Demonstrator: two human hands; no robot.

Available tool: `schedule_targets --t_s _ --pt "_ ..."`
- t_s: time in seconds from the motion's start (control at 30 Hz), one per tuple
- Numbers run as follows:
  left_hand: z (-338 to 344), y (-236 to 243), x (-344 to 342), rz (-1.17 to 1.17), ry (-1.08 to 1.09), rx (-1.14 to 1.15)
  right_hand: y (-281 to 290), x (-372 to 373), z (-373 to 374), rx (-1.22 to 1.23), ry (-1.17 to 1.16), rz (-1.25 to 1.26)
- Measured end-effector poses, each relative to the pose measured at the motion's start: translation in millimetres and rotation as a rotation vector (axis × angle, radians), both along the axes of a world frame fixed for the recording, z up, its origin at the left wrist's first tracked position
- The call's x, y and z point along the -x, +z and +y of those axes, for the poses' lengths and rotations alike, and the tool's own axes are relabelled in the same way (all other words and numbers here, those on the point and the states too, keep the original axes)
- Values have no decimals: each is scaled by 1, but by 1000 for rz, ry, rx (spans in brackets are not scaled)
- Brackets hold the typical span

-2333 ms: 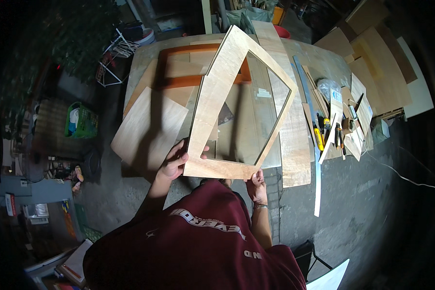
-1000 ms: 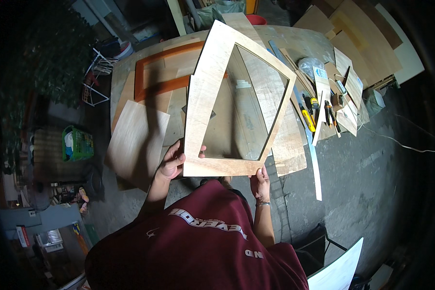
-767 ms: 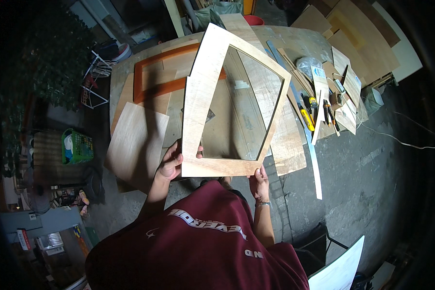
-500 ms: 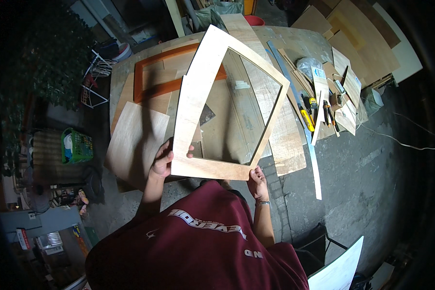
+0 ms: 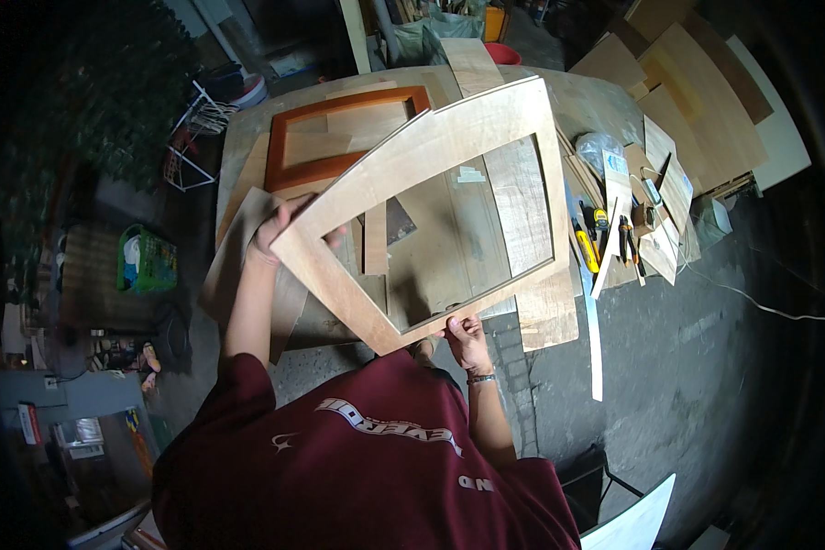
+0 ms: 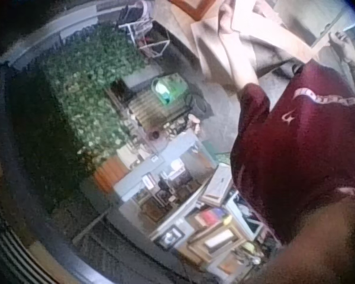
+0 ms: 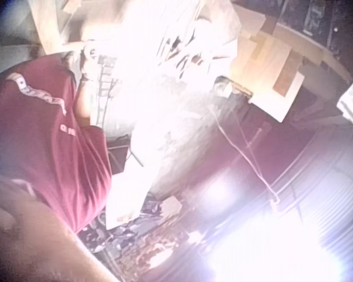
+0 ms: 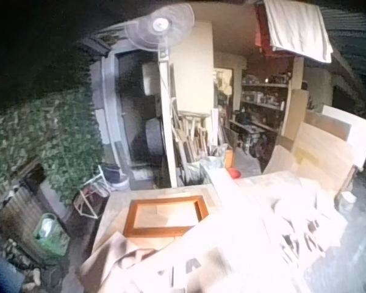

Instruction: The person measures and marks a rectangular wooden board using a tape measure, pencil, and metal ruler. They then use a utility knife to cut along the marked line, separating a strip from the board. The person handles the board and tools throughout the process.

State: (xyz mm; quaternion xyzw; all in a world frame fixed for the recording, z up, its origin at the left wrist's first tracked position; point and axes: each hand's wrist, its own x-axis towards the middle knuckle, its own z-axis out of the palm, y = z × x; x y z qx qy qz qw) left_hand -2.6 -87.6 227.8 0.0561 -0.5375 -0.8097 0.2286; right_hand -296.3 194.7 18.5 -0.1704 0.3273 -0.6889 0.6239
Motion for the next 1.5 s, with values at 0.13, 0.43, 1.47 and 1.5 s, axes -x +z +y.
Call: schedule_targets --t_s 0.13,0.43,1.47,1.5 --pt "13 -32 15 308 132 -590 8 -6 -9 35 -47 -16" --pt "83 -78 65 -82 737 -474 -9 -5 -13 -63 -27 45" --pt "66 -68 10 -253 741 -276 76 128 -98 -80 -327 981" --pt "66 -67 11 -250 744 -275 74 129 -99 -69 -327 970"
